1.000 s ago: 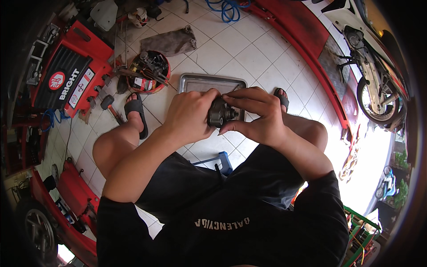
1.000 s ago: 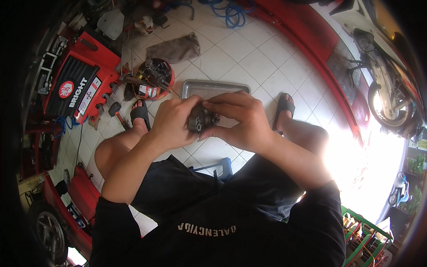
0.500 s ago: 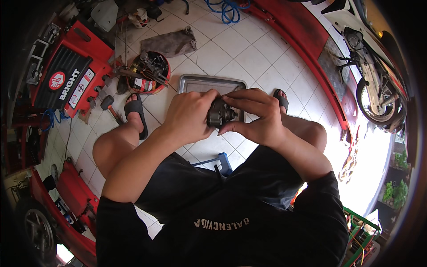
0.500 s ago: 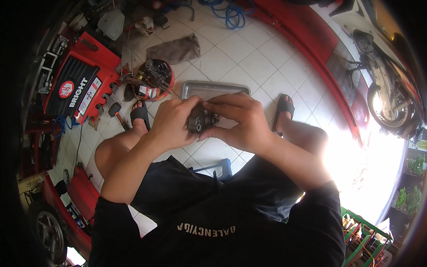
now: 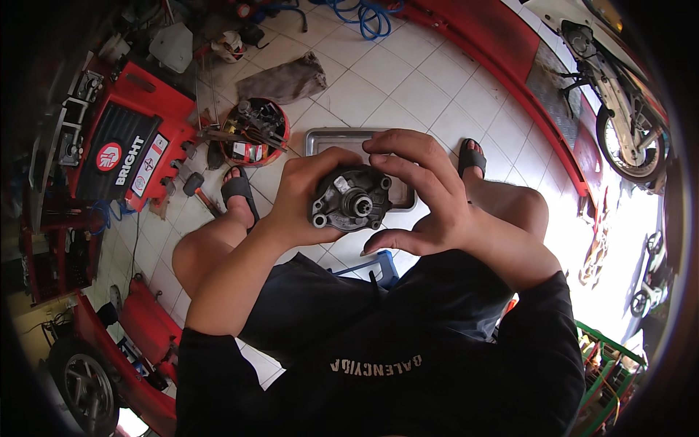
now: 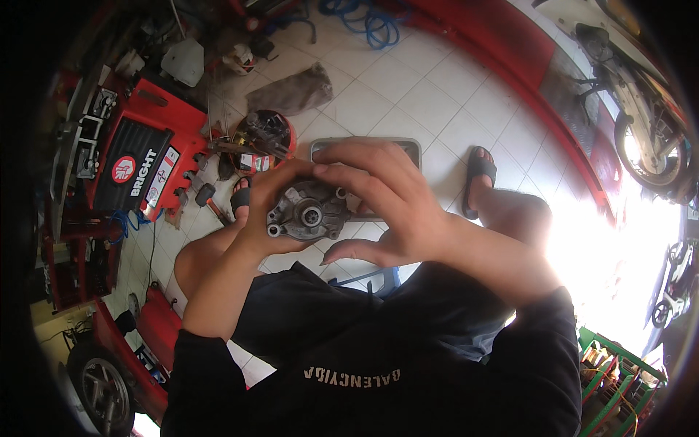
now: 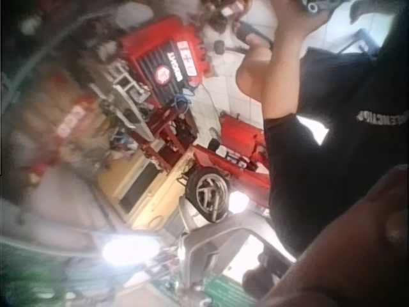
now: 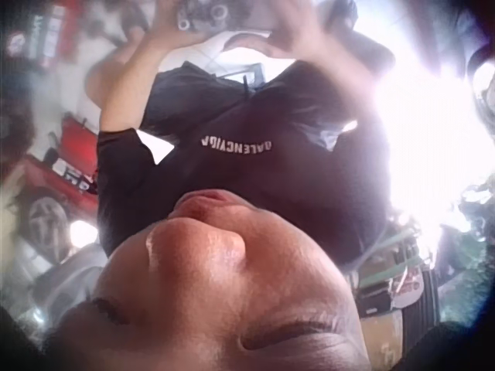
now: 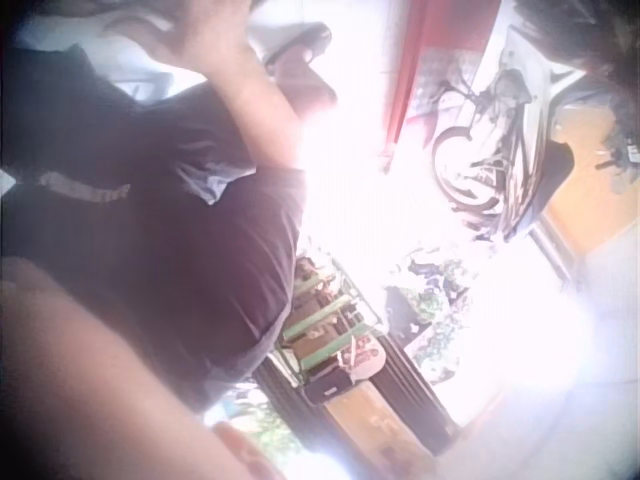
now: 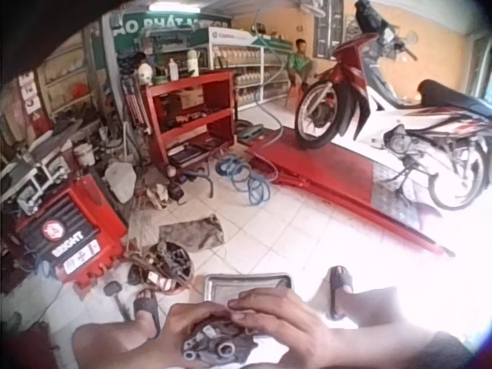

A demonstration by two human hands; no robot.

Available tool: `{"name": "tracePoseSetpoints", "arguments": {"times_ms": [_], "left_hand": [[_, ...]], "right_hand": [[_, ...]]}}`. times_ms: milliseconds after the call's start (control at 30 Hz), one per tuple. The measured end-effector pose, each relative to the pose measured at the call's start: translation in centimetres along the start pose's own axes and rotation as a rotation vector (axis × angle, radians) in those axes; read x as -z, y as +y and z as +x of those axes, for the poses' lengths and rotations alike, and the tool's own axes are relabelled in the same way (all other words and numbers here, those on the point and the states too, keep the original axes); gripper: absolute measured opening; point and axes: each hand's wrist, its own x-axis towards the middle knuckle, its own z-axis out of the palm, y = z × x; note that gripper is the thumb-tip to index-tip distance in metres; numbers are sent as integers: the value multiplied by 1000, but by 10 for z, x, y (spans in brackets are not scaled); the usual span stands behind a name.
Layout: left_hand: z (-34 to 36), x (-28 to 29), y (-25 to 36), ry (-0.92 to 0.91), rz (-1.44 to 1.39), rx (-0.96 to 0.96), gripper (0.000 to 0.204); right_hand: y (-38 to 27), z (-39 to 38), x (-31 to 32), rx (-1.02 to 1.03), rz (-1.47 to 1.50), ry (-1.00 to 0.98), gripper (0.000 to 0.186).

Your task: The person uses a screwdriver to pry and remove a small internal component from a cylindrical metal part. They then place the removed piece into a metal tray and insert a new component into the cylinder, adjusting it by hand.

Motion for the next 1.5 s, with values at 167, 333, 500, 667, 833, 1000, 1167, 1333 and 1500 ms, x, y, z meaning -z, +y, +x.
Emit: {"name": "tracePoseSetpoints", "arguments": {"times_ms": [167, 333, 500, 667, 833, 1000, 1167, 1333, 1500], "left_hand": [[2, 4, 4, -53, -19, -38, 52], [0, 4, 4, -66, -4, -73, 53], [-1, 1, 6, -40, 38, -32, 53], [-2, -3, 3, -38, -51, 7, 53], [-1, -7, 6, -68, -41, 15, 56], [-2, -14, 1, -43, -129, 132, 60], [-27, -23, -50, 117, -203, 266, 59], [-5, -8, -30, 163, -345, 473, 45], [-2, -14, -35, 384, -281, 449, 41]], "right_hand": [[-4, -4, 3, -7, -24, -19, 82], [-8, -4, 5, -56, -30, -49, 79], [-10, -5, 5, -85, -35, -25, 78], [-12, -9, 2, -182, 31, -17, 82], [-12, -8, 6, -184, 64, -12, 84], [-10, -10, 7, -259, 69, -43, 85], [11, -6, 8, -569, 211, -275, 92], [37, -26, 11, -804, 291, -222, 80], [29, -38, -3, -886, 337, -218, 72]]}}
